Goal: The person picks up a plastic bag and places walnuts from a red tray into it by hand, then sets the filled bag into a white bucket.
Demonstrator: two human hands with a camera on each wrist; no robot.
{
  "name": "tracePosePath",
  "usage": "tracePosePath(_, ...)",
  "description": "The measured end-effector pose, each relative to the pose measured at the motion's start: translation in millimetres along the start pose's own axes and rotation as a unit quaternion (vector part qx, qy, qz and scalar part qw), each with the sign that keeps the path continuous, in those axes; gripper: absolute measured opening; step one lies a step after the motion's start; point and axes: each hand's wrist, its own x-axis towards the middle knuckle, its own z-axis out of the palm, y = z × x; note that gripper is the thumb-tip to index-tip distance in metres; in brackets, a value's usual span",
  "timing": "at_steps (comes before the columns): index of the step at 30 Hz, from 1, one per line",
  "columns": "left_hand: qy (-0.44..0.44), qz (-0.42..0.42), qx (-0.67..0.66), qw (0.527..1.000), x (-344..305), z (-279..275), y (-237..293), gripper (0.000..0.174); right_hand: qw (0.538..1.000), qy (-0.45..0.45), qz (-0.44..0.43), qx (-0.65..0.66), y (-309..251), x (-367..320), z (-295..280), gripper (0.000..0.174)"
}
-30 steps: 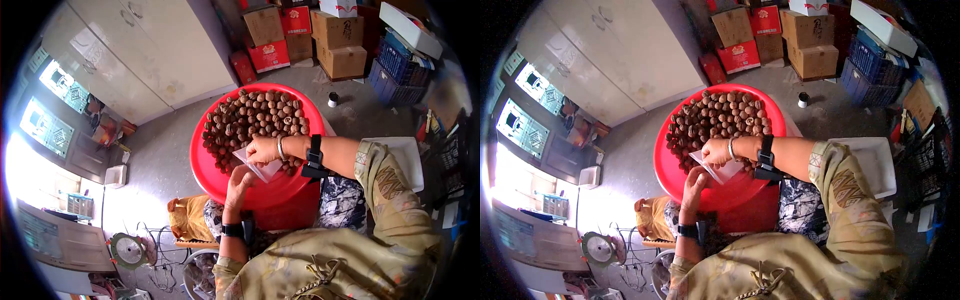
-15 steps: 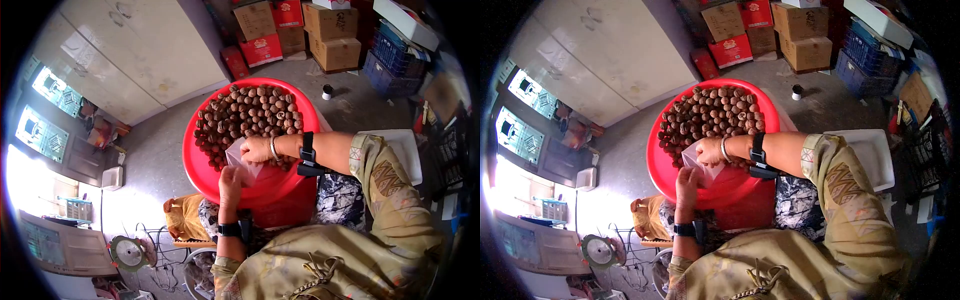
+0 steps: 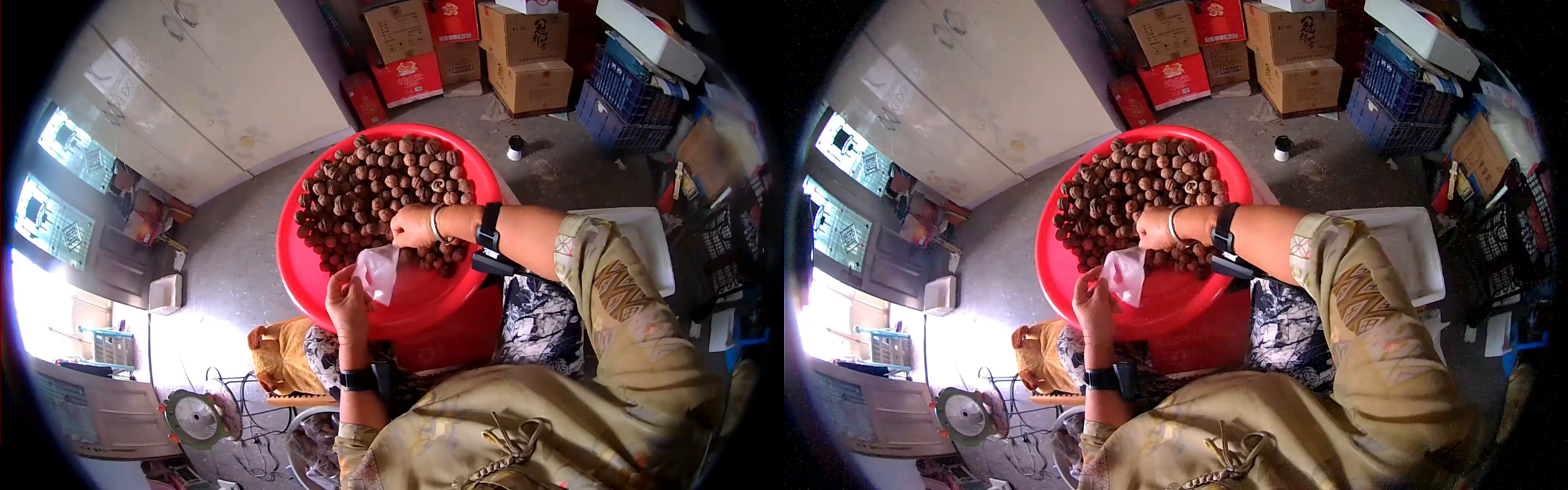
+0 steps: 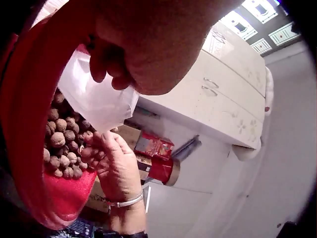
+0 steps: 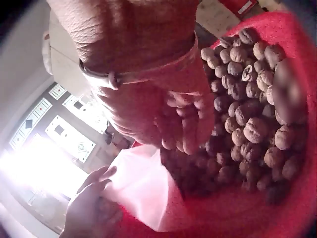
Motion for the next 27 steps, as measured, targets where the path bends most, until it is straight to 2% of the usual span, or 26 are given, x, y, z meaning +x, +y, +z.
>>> tracePosePath(2,0.008,0.001,-0.007,1.0,3,-2,-7,0.017,1.0,0.008,0.0,-0.016,4,-4,-6,0.017)
tracePosePath(4,0.017,0.001,-0.013,1.0,7,-4,-13,0.017,0.985,0.065,0.039,-0.155,6,-10,-17,0.019)
tracePosePath(5,0.013,0.0,-0.005,1.0,8,-5,-16,0.018,0.978,0.05,0.116,-0.167,18,-1,-14,0.019)
tracePosePath(6,0.009,-0.001,0.004,1.0,8,-6,-16,0.018,0.972,0.033,0.152,-0.178,18,-2,-20,0.017)
tracePosePath(9,0.012,-0.005,0.037,0.999,8,-2,-15,0.019,0.97,0.05,0.175,-0.159,21,-10,-22,0.019)
tracePosePath(11,0.01,-0.015,0.052,0.998,7,0,-11,0.02,0.939,-0.063,0.236,-0.24,28,-2,-17,0.023)
tracePosePath(12,0.008,-0.026,0.066,0.997,8,1,-10,0.02,0.939,-0.064,0.237,-0.241,32,-1,-13,0.023)
tracePosePath(14,0.001,-0.028,0.071,0.997,10,1,-12,0.02,0.96,-0.006,0.212,-0.185,39,-4,1,0.025)
tracePosePath(15,-0.006,-0.03,0.077,0.997,11,1,-12,0.02,0.97,0.012,0.241,-0.01,43,-6,5,0.027)
tracePosePath(16,-0.005,-0.03,0.076,0.997,10,1,-11,0.02,0.971,0.012,0.24,-0.011,45,-3,9,0.027)
tracePosePath(18,-0.013,-0.044,0.072,0.996,9,1,-9,0.021,0.938,0.0,0.231,-0.258,47,1,16,0.027)
tracePosePath(19,-0.013,-0.044,0.073,0.996,10,1,-10,0.021,0.927,-0.004,0.267,-0.264,46,5,19,0.023)
tracePosePath(21,-0.025,-0.044,0.049,0.998,9,2,-9,0.021,0.937,-0.013,0.274,-0.215,48,7,19,0.022)
tracePosePath(24,-0.024,-0.048,0.072,0.996,6,4,-2,0.022,0.96,-0.002,0.272,-0.061,50,4,19,0.024)
tracePosePath(27,-0.036,-0.047,0.062,0.996,8,1,-8,0.023,0.949,0.031,0.288,0.124,55,1,19,0.029)
